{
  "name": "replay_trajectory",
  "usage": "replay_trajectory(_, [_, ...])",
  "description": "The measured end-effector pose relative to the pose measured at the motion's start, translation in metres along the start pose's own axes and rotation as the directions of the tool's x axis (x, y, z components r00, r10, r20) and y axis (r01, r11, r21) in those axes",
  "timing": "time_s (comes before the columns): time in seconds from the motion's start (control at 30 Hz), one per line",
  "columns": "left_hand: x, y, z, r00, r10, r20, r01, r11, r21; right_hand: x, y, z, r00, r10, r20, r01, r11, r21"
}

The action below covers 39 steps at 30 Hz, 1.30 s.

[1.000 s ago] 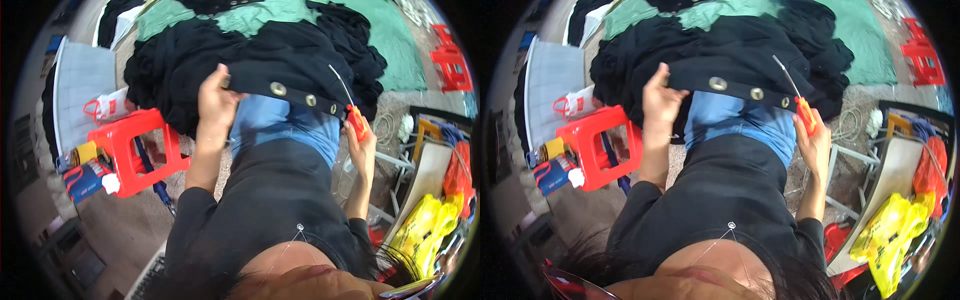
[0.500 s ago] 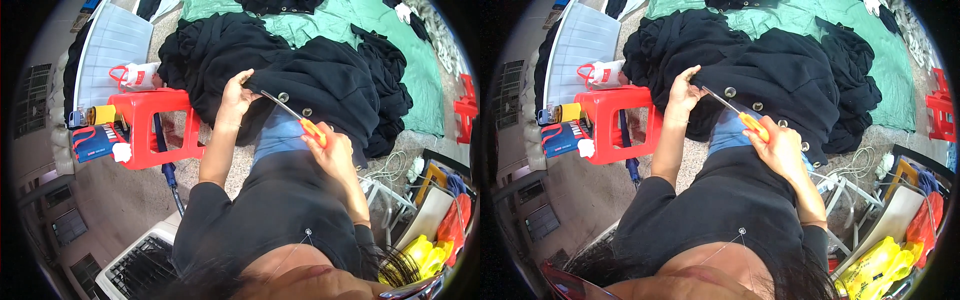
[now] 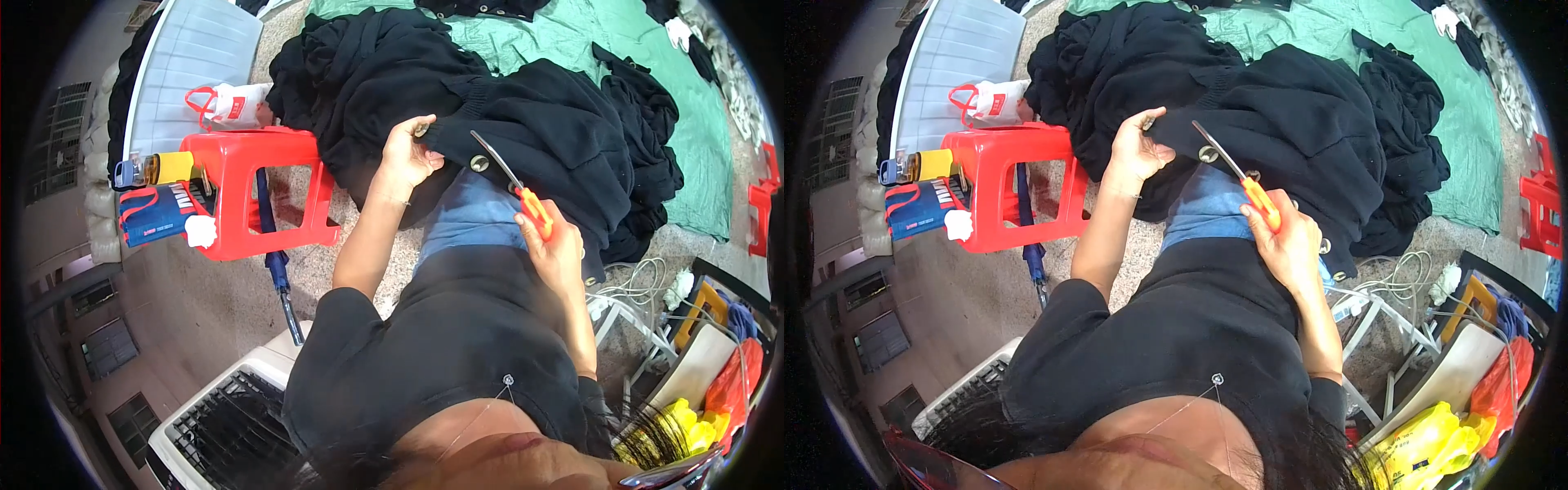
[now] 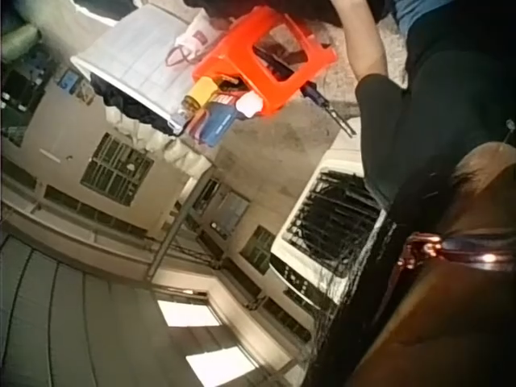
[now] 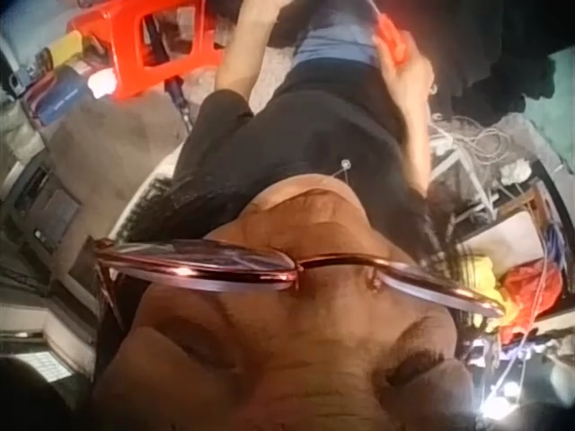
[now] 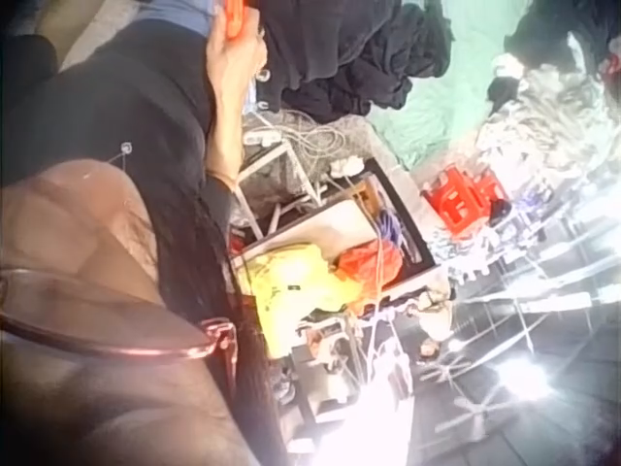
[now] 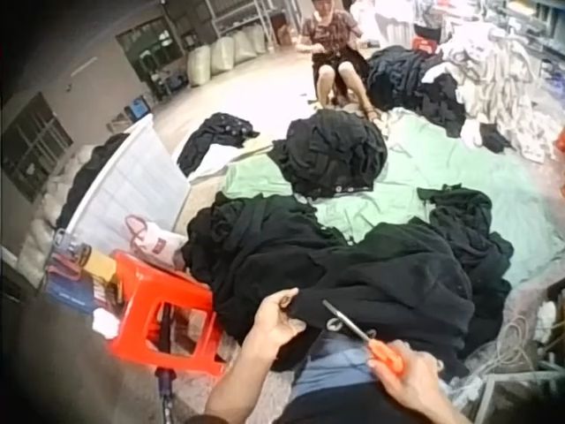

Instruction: Trim excess material and inspect eyelets on black garments using a pneumatic tool.

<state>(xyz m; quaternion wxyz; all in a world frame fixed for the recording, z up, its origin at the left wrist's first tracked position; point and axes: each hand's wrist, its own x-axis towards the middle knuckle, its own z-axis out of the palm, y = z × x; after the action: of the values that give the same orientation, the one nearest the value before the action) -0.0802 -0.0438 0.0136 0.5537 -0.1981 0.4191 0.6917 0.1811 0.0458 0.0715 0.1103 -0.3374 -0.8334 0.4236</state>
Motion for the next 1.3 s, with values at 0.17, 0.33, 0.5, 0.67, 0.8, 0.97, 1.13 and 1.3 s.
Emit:
replay_trajectory(0.17, [0.003, 0.001, -0.014, 0.993, -0.051, 0.103, 0.049, 0.999, 0.020, 0.001, 0.007, 0.004, 0.990, 0.035, -0.138, -0.052, 0.992, -0.118])
replay_trajectory(0.33, [0.011, -0.006, -0.026, 0.991, -0.077, 0.108, 0.075, 0.997, 0.022, 0.026, 0.013, 0.005, 0.930, -0.092, -0.356, -0.050, 0.929, -0.368])
replay_trajectory(0.5, [0.027, -0.022, -0.031, 0.993, 0.100, 0.061, -0.102, 0.994, 0.037, 0.080, 0.045, 0.028, 0.970, -0.044, -0.238, -0.066, 0.897, -0.437])
replay_trajectory(0.67, [0.030, -0.029, -0.054, 0.962, 0.229, 0.152, -0.245, 0.965, 0.095, 0.071, 0.043, 0.017, 0.978, -0.125, -0.167, 0.067, 0.946, -0.317])
replay_trajectory(0.8, [0.017, -0.037, -0.055, 0.935, 0.346, 0.076, -0.354, 0.901, 0.250, 0.051, 0.030, 0.009, 0.973, -0.155, -0.173, 0.086, 0.932, -0.351])
replay_trajectory(0.97, [-0.010, -0.041, -0.050, 0.863, 0.492, 0.114, -0.491, 0.766, 0.414, 0.043, -0.001, 0.011, 0.843, -0.421, -0.336, 0.154, 0.786, -0.599])
replay_trajectory(1.13, [-0.022, -0.045, -0.037, 0.859, 0.466, 0.213, -0.511, 0.746, 0.428, 0.100, 0.002, 0.057, 0.771, -0.636, 0.025, 0.608, 0.725, -0.322])
replay_trajectory(1.3, [-0.027, -0.042, -0.060, 0.849, 0.527, 0.046, -0.504, 0.779, 0.374, 0.125, -0.003, 0.074, 0.768, -0.632, -0.105, 0.610, 0.771, -0.182])
